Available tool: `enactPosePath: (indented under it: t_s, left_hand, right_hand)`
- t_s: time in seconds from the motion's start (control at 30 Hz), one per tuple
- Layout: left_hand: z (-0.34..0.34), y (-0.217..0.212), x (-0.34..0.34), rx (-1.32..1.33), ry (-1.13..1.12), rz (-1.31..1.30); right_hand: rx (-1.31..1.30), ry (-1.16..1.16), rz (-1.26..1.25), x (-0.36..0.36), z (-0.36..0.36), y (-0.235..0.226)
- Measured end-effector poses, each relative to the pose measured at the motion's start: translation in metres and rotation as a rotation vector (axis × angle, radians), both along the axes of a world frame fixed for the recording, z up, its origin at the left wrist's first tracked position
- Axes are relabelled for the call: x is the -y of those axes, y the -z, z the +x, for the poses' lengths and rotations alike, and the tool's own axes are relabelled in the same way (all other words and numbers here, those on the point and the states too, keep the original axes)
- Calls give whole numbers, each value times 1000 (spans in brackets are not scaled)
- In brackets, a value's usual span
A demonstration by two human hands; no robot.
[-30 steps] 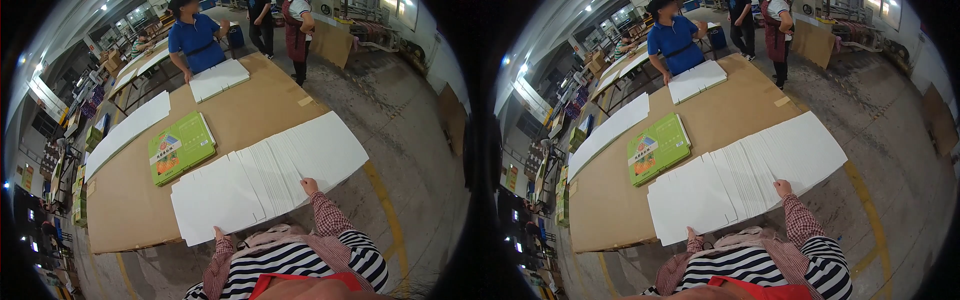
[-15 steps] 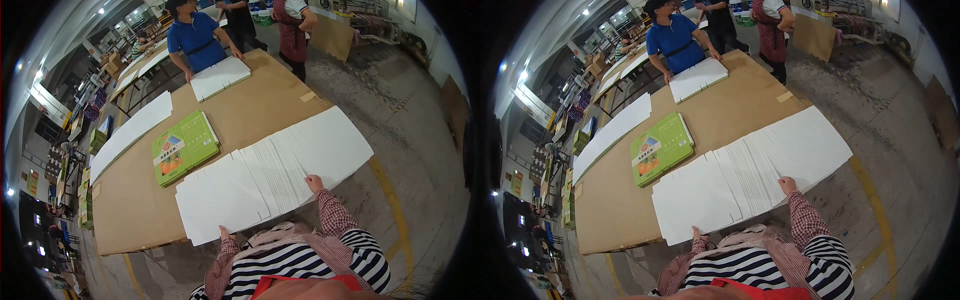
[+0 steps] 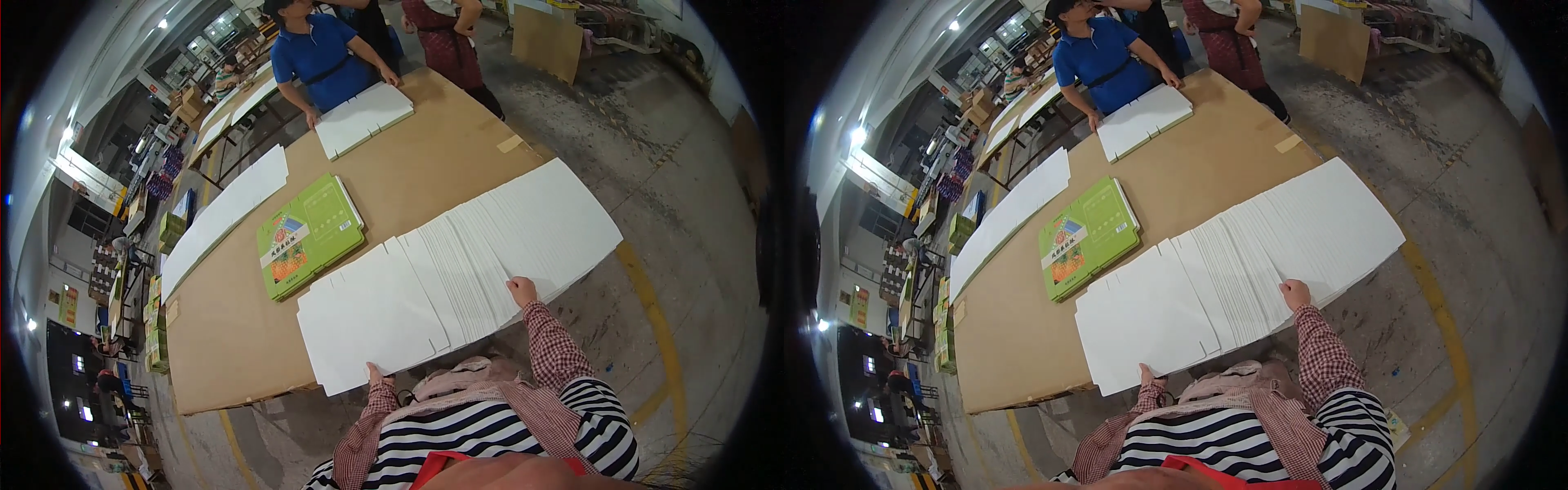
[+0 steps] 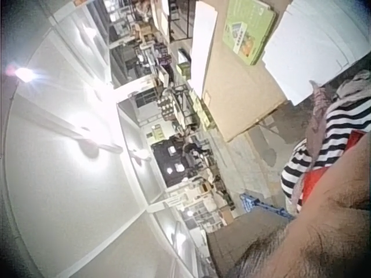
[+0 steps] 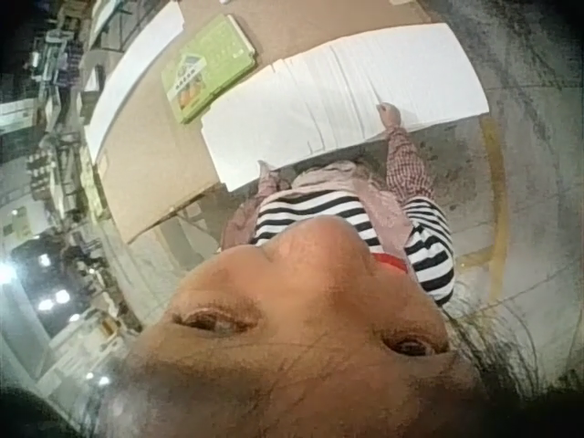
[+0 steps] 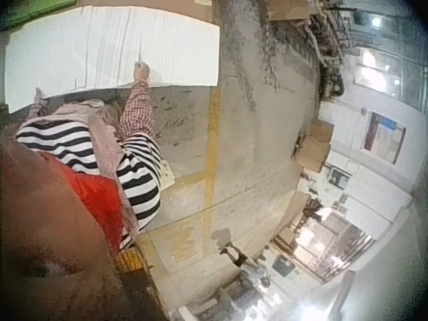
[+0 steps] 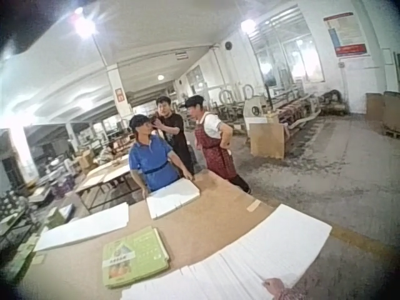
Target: Organizing and counting large stacks of folded paper inserts on a table.
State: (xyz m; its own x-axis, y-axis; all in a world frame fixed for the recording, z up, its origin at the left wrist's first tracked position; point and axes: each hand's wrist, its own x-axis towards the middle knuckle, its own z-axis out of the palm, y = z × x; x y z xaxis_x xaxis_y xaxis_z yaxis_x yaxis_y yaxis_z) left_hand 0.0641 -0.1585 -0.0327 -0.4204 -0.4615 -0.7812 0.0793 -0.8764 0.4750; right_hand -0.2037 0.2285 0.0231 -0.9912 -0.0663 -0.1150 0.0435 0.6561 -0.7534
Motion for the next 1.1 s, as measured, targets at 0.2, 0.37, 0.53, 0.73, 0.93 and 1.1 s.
enactPosePath:
  t_s: [0.2, 0.37, 0.53, 0.73, 0.93, 1.1]
  left_hand:
    - [-2, -18, -2, 298, 46, -68]
    - [-5, -18, -6, 429, 113, -88]
    - [8, 5, 12, 240, 100, -5]
    - [2, -7, 2, 266, 115, 21]
    - [-13, -29, -17, 344, -81, -78]
    - [3, -14, 5, 329, 64, -43]
  right_hand:
    - [24, -8, -2, 2, 0, -2]
    - [5, -40, 50, -2, 1, 0]
    - [33, -36, 20, 2, 0, -6]
    - [57, -32, 50, -7, -3, 2]
    - [44, -41, 49, 0, -3, 1]
    - [65, -28, 36, 7, -2, -3]
